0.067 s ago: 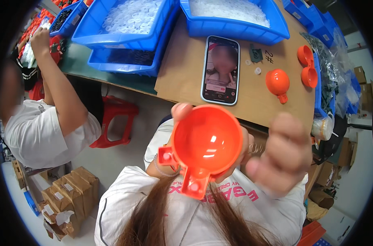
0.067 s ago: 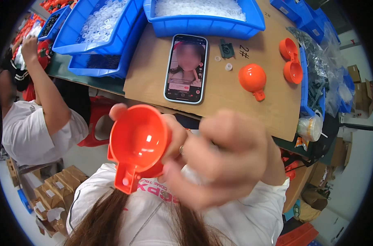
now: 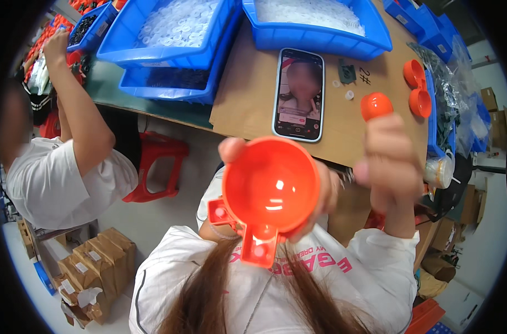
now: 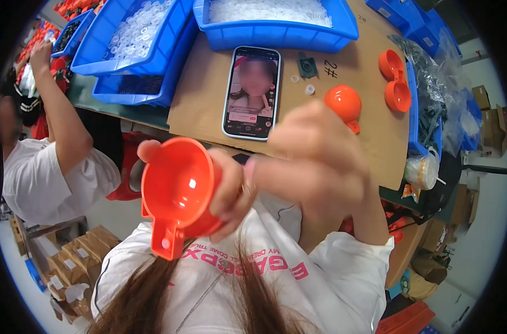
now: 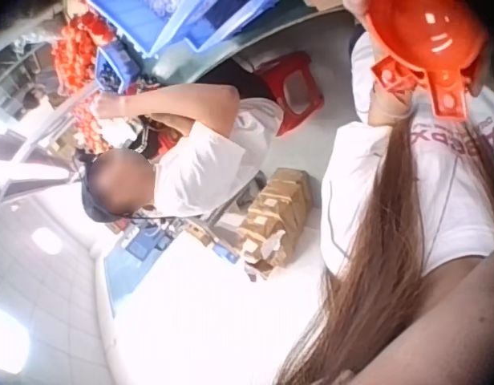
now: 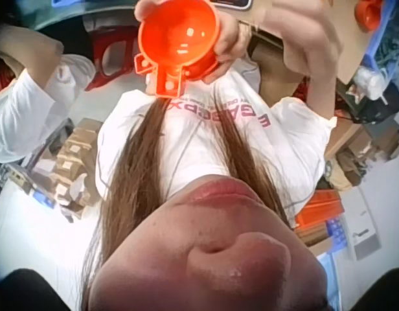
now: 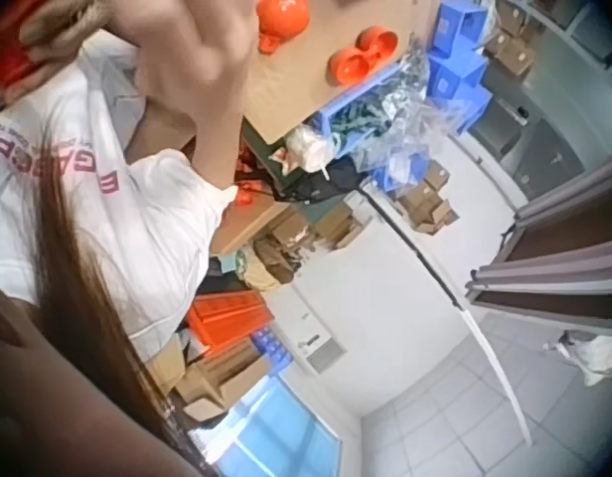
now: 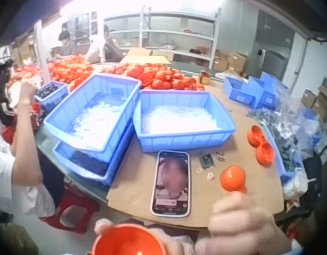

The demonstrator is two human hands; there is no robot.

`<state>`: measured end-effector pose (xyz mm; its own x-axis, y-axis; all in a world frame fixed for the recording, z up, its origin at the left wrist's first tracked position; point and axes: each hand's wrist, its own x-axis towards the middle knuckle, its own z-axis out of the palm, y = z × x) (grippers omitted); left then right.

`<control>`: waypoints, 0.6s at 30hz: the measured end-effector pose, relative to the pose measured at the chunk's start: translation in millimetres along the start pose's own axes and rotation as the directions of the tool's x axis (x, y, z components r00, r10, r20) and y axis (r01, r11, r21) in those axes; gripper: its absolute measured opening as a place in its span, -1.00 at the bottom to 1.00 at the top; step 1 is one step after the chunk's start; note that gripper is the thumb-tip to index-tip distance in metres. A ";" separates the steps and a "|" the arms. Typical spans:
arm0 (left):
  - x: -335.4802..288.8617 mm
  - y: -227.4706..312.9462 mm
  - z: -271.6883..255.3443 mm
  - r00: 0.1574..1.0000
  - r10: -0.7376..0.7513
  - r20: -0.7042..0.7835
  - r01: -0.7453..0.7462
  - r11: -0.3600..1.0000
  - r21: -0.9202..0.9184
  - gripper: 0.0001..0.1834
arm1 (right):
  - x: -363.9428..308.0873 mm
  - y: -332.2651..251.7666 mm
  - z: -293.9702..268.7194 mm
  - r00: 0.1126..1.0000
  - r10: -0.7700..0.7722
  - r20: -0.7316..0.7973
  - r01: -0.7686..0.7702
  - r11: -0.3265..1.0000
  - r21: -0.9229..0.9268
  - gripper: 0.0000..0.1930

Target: Assembling small plastic components for a poultry watering system, including fitting bowls, valves, and springs together.

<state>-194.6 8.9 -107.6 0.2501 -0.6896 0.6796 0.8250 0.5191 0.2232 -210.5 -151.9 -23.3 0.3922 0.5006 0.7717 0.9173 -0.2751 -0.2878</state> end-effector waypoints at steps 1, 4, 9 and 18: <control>2.5 4.6 2.5 0.999 0.037 -0.001 -0.037 0.998 0.056 -0.05 | -3.8 8.6 0.0 0.996 0.094 -0.003 -0.093 0.990 0.104 -0.77; -19.4 22.7 4.7 0.970 0.029 -0.240 0.054 0.941 0.333 -0.05 | -20.3 13.1 9.3 0.857 0.503 0.109 -0.503 0.775 0.382 -0.82; -24.8 24.2 11.2 0.879 0.346 -0.328 -0.201 0.893 0.403 0.12 | -38.5 58.3 23.0 0.812 0.581 0.065 -0.571 0.812 -0.119 -0.81; -24.1 31.9 1.6 0.976 0.196 -0.090 -0.111 0.815 0.569 -0.01 | -28.3 -13.3 48.7 0.536 0.826 0.176 -0.787 0.413 0.459 -0.52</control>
<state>-175.1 42.9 -115.8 0.4516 -0.6169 0.6446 0.3562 0.7870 0.5037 -230.5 -122.5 -69.0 0.9797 0.1856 0.0759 0.1013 -0.1311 -0.9862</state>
